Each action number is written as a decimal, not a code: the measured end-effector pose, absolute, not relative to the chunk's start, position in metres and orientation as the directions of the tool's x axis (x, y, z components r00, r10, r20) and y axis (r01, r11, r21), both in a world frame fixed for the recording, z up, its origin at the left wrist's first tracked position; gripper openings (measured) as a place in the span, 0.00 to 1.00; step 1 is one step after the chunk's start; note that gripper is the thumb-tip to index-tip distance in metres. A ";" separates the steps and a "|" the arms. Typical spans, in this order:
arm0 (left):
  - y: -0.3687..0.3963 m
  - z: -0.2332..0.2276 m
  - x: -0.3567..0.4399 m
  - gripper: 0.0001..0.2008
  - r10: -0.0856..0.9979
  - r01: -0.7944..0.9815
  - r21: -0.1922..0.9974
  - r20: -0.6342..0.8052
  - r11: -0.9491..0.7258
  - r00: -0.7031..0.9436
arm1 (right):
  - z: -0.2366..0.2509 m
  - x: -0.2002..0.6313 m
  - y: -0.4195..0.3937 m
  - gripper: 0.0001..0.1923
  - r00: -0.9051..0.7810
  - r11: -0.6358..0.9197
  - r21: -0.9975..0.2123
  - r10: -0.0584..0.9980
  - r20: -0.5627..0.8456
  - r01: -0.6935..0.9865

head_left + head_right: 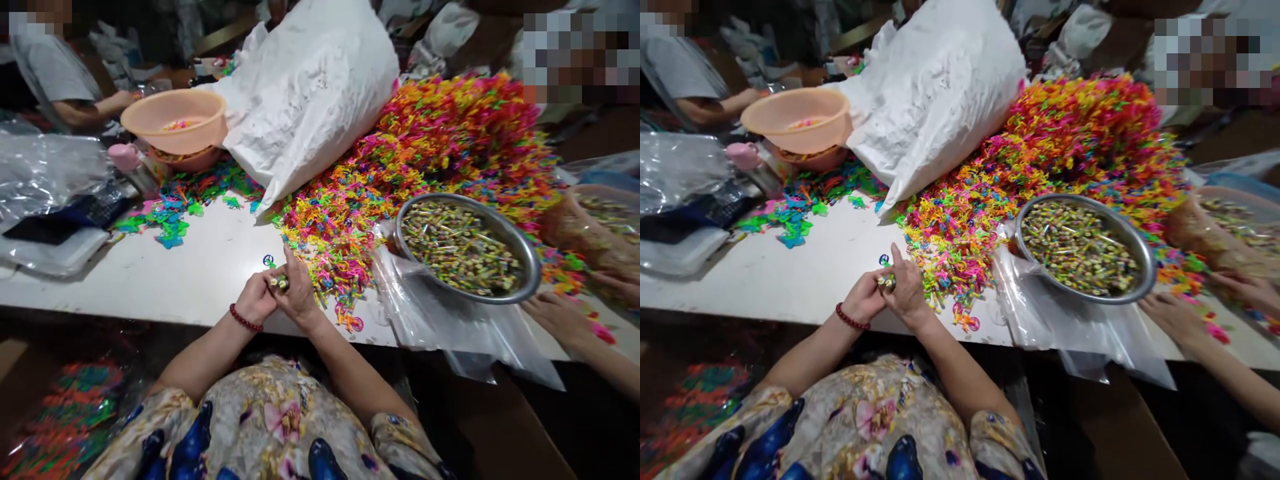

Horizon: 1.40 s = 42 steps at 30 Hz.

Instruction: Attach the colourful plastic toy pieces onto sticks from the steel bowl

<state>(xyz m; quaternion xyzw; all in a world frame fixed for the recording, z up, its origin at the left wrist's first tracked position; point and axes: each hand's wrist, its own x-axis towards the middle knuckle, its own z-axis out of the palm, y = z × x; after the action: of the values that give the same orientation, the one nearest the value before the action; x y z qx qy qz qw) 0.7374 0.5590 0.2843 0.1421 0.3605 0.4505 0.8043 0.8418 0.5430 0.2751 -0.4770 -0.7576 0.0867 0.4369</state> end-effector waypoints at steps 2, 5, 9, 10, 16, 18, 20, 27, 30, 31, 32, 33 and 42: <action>0.562 0.282 0.737 0.09 0.797 -0.665 0.476 -0.508 0.576 0.327 | 0.271 0.843 0.542 0.28 -0.125 0.498 -0.599 0.823 0.554 0.627; 0.564 0.275 0.738 0.07 0.783 -0.731 0.405 -0.557 0.548 0.278 | 0.267 0.845 0.541 0.10 -0.151 0.513 -0.653 0.836 0.527 0.557; 0.560 0.267 0.738 0.09 0.854 -0.759 0.497 -0.500 0.420 0.145 | 0.268 0.855 0.539 0.10 -0.132 0.508 -0.795 0.859 0.494 0.331; 0.558 0.267 0.736 0.11 0.872 -0.754 0.536 -0.480 0.380 0.098 | 0.269 0.858 0.537 0.11 -0.100 0.468 -0.840 0.883 0.459 0.276; 0.548 0.264 0.726 0.15 0.895 -0.631 0.669 -0.435 0.394 0.098 | 0.269 0.875 0.523 0.21 0.007 -0.031 -0.997 1.000 -0.031 0.064; 0.546 0.261 0.724 0.17 0.900 -0.605 0.688 -0.420 0.401 0.119 | 0.266 0.877 0.519 0.22 -0.023 -0.148 -0.988 0.989 -0.148 -0.040; 0.546 0.258 0.724 0.17 0.905 -0.588 0.702 -0.404 0.402 0.136 | 0.264 0.878 0.516 0.24 -0.029 -0.217 -0.969 0.976 -0.215 -0.121; 0.547 0.249 0.724 0.17 0.930 -0.491 0.790 -0.322 0.366 0.176 | 0.264 0.891 0.506 0.24 0.025 -0.162 -0.982 0.986 -0.165 -0.101; 0.549 0.246 0.721 0.14 0.948 -0.454 0.832 -0.287 0.319 0.140 | 0.264 0.897 0.501 0.26 0.015 -0.161 -0.986 0.987 -0.162 -0.051; 0.550 0.246 0.720 0.14 0.949 -0.455 0.832 -0.281 0.317 0.147 | 0.264 0.898 0.499 0.26 0.010 -0.167 -0.985 0.986 -0.167 -0.039; 0.550 0.247 0.719 0.13 0.947 -0.462 0.827 -0.277 0.322 0.164 | 0.264 0.899 0.498 0.27 0.009 -0.166 -0.986 0.986 -0.166 -0.017; 0.550 0.248 0.718 0.13 0.944 -0.472 0.818 -0.274 0.330 0.186 | 0.263 0.900 0.496 0.26 0.014 -0.152 -0.988 0.988 -0.152 0.020; 0.550 0.246 0.725 0.14 0.949 -0.515 0.798 -0.289 0.311 0.126 | 0.247 0.894 0.496 0.16 0.032 0.074 -0.926 0.995 0.092 0.370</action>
<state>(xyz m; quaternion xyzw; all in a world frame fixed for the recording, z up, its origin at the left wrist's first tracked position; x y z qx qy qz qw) 0.7253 0.5495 0.2458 0.2675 0.4053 0.5224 0.7009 0.8938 0.4962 0.2473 -0.5752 -0.5933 0.3636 0.4300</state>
